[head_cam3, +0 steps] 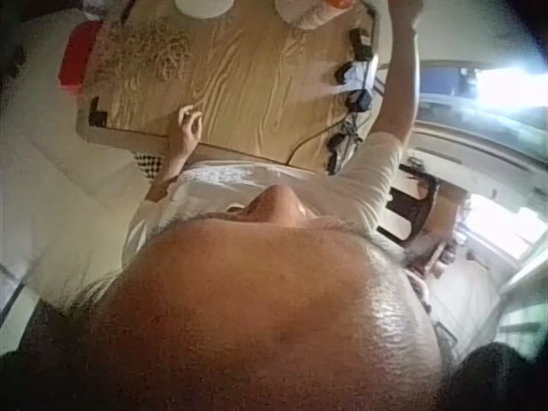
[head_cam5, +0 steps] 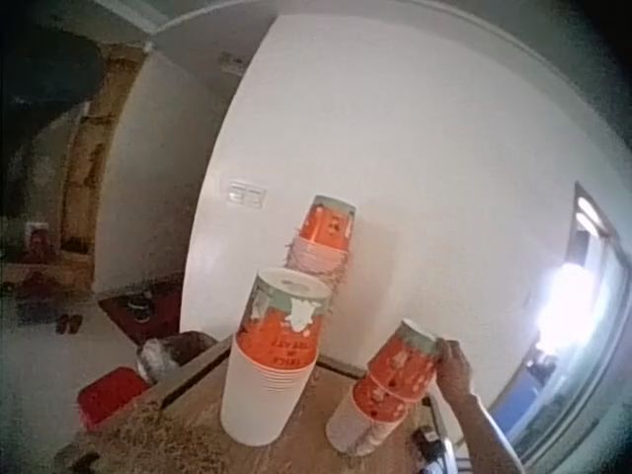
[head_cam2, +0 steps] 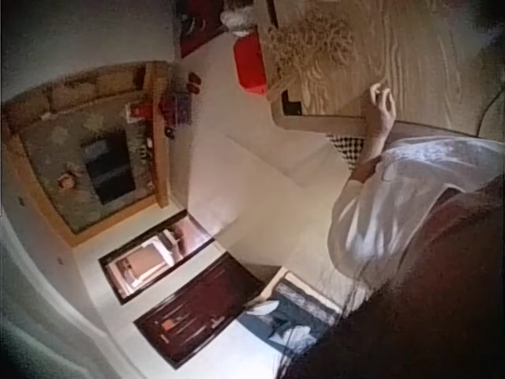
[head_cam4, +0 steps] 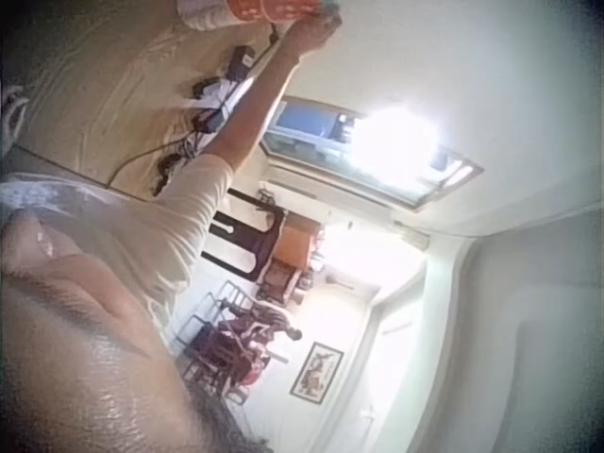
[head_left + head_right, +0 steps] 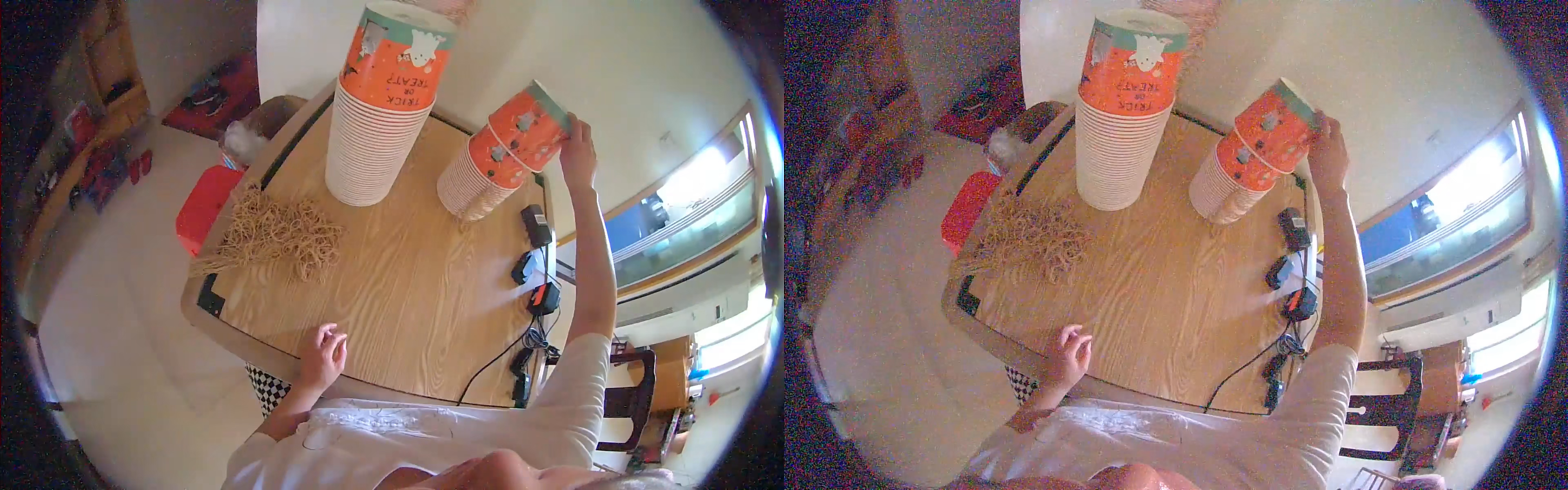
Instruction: The person is putting rubber bands around the rim of decorative paper cups.
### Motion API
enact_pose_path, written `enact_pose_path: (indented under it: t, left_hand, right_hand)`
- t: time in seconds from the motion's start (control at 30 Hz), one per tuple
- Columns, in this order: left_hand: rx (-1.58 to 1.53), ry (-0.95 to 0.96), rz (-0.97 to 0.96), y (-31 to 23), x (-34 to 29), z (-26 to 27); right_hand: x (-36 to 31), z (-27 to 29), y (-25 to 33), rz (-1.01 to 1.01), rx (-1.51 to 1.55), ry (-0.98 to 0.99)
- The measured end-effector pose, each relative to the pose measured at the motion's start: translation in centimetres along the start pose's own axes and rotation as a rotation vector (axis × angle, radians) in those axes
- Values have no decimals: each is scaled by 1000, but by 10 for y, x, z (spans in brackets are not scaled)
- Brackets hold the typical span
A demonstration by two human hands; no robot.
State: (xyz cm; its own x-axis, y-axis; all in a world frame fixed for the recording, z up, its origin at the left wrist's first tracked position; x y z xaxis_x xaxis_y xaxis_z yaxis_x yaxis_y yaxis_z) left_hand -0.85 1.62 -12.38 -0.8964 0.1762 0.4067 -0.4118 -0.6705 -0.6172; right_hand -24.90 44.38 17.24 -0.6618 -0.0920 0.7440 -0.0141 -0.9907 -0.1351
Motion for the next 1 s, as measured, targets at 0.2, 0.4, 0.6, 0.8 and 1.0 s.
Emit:
enact_pose_path:
  t: [0.2,0.4,0.6,0.8,1.0]
  left_hand:
    - [7,-9,-5,-1,1,-1]
    - [43,14,-12,-4,2,3]
    - [41,16,-2,-4,1,3]
    - [23,17,-5,-4,1,3]
    - [36,23,-6,-6,1,5]
  right_hand:
    - [-13,-17,4,-15,-22,32]
    - [-31,-23,11,57,-67,104]
    - [-40,-28,12,89,-49,104]
    - [-49,-41,4,46,-76,153]
    - [-64,-48,8,121,50,32]
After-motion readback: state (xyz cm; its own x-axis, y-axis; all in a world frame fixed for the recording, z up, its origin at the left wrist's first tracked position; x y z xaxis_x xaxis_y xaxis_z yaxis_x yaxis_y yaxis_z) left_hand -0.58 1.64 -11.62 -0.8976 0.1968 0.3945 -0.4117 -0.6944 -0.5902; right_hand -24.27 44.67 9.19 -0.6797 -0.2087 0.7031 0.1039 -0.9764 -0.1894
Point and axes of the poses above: each hand's wrist, its own x-axis towards the middle knuckle, its own z-axis out of the back of the hand, y = z × x, the point moved 2 cm from there along x, towards the middle knuckle, and after that the axes turned 5 degrees about x, right-handed, at the moved point
